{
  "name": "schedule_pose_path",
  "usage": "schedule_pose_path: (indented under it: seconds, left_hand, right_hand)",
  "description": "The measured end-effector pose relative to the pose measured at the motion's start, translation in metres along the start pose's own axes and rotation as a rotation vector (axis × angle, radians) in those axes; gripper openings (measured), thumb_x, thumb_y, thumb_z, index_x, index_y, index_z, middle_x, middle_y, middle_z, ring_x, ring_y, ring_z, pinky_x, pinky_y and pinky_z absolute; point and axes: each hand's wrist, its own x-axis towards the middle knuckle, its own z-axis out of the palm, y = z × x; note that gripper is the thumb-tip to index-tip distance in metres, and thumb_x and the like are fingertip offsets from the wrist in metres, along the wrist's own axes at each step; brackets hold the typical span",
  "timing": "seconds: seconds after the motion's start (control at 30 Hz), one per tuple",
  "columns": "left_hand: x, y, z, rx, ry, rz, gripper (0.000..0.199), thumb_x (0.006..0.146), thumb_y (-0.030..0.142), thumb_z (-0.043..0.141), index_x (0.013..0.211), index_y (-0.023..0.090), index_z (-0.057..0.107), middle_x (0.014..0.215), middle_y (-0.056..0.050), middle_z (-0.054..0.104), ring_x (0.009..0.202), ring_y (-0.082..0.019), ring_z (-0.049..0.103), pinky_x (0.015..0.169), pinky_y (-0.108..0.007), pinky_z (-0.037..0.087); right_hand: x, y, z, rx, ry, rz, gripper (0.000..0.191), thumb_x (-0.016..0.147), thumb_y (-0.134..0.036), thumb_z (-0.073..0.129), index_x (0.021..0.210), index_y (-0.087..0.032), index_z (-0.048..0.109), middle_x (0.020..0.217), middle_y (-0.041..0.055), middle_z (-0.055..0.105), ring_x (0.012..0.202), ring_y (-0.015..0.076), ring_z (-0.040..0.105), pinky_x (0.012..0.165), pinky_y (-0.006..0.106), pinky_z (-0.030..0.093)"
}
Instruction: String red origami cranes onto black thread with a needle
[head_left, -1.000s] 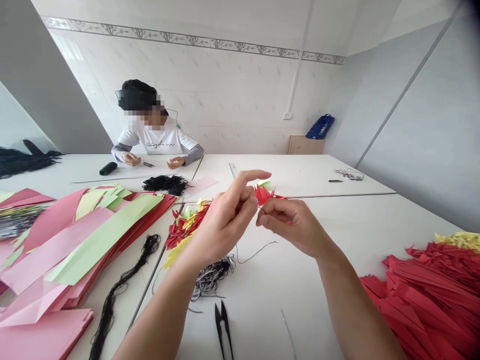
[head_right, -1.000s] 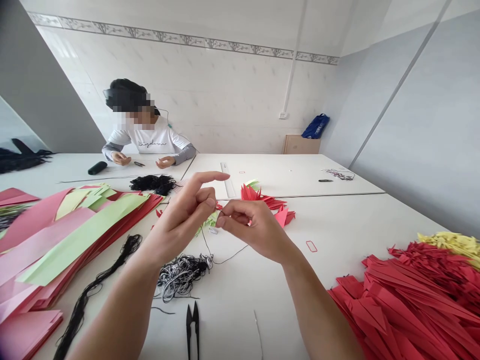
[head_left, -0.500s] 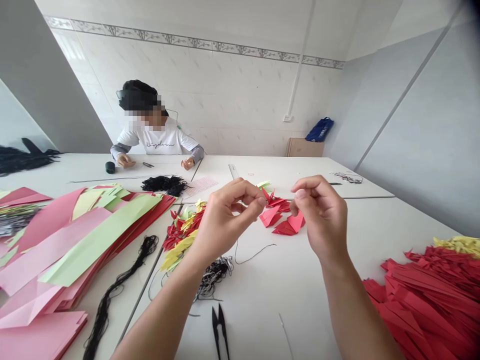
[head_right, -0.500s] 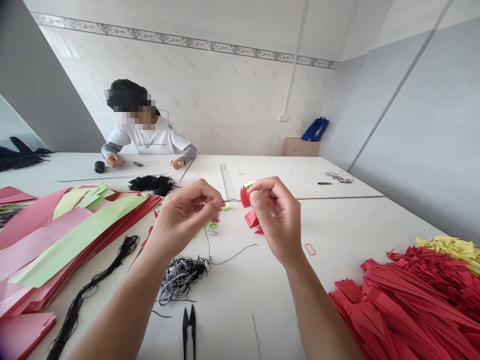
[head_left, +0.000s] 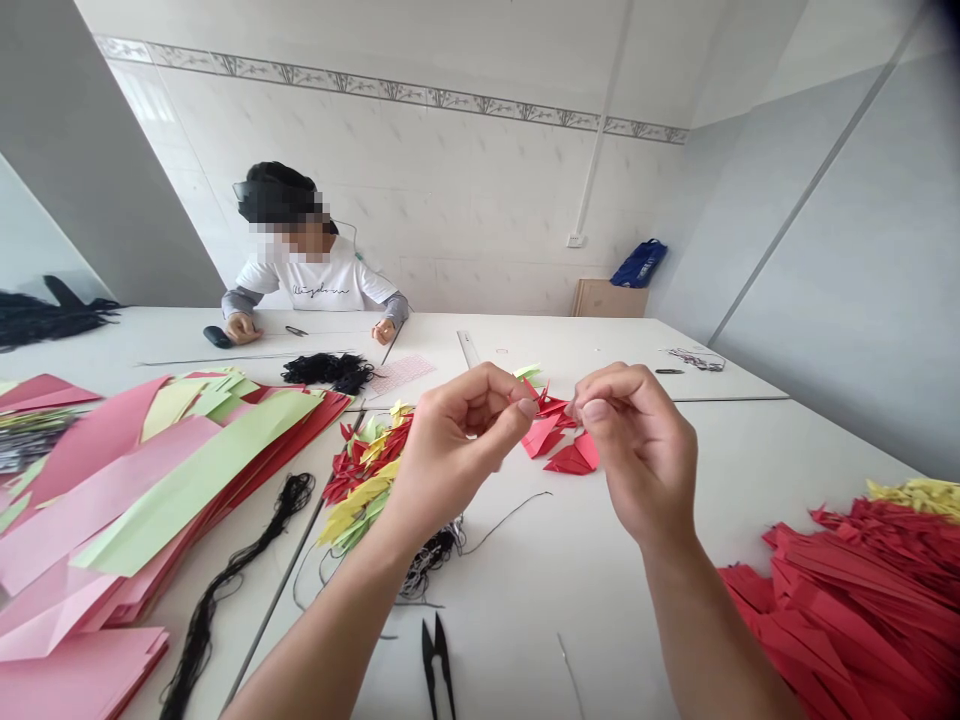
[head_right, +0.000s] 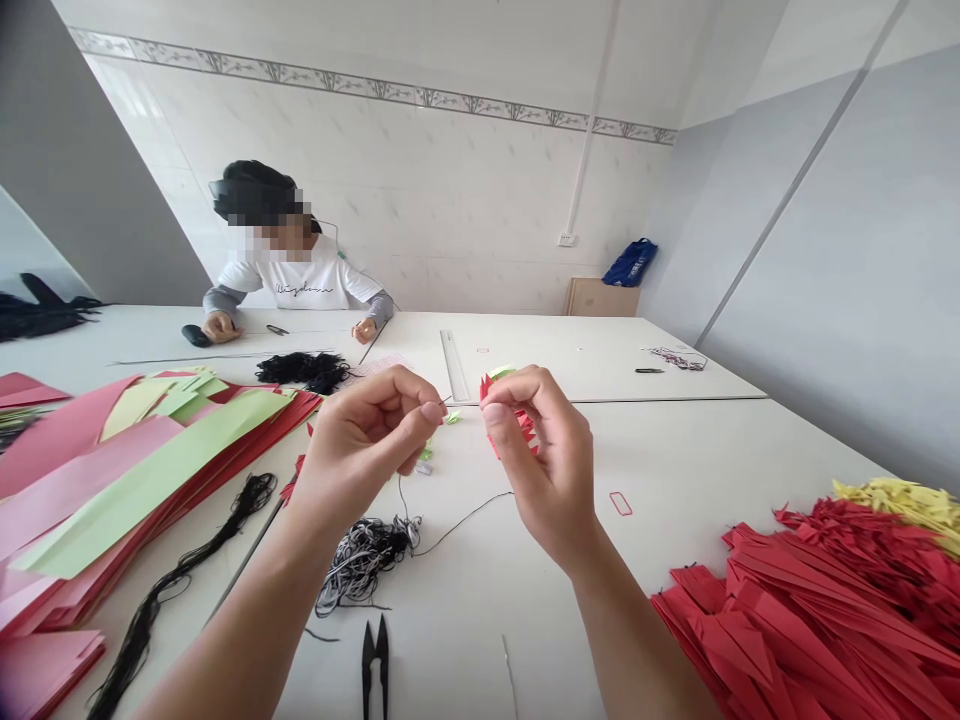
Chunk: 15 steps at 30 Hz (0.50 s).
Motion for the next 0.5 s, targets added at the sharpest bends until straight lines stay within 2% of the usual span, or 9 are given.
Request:
schedule_pose_path:
  seconds: [0.13, 0.33, 0.5]
  left_hand:
    - [-0.0005, 0.0009, 0.002, 0.001, 0.017, 0.013, 0.018, 0.09, 0.024, 0.065, 0.073, 0.018, 0.06, 0.057, 0.004, 0.044, 0.05, -0.006, 0.032, 0.044, -0.02, 0.024]
    - [-0.0023, 0.002, 0.0015, 0.05, 0.043, 0.057, 0.019, 0.089, 0.028, 0.067, 0.073, 0.018, 0.063, 0.056, 0.005, 0.041, 0.049, -0.006, 0.029, 0.043, -0.021, 0.021]
    - [-0.0026, 0.0021, 0.0012, 0.092, 0.062, 0.08, 0.017, 0.088, 0.024, 0.066, 0.073, 0.018, 0.063, 0.054, 0.007, 0.033, 0.049, -0.006, 0.026, 0.044, -0.022, 0.021]
  right_hand:
    - [-0.0017, 0.0006, 0.0016, 0.081, 0.031, 0.041, 0.008, 0.093, -0.017, 0.064, 0.088, -0.021, 0.061, 0.081, -0.0008, 0.063, 0.076, 0.0122, 0.062, 0.067, 0.026, 0.052]
    - [-0.0012, 0.0011, 0.0047, 0.17, 0.054, 0.001, 0.01, 0.091, -0.012, 0.066, 0.087, -0.021, 0.062, 0.084, -0.0004, 0.07, 0.081, 0.0134, 0.07, 0.074, 0.028, 0.059]
    - [-0.0031, 0.0005, 0.0056, 0.18, 0.013, 0.042, 0.011, 0.091, -0.014, 0.066, 0.087, -0.022, 0.06, 0.087, 0.0001, 0.072, 0.083, 0.0157, 0.071, 0.076, 0.033, 0.06]
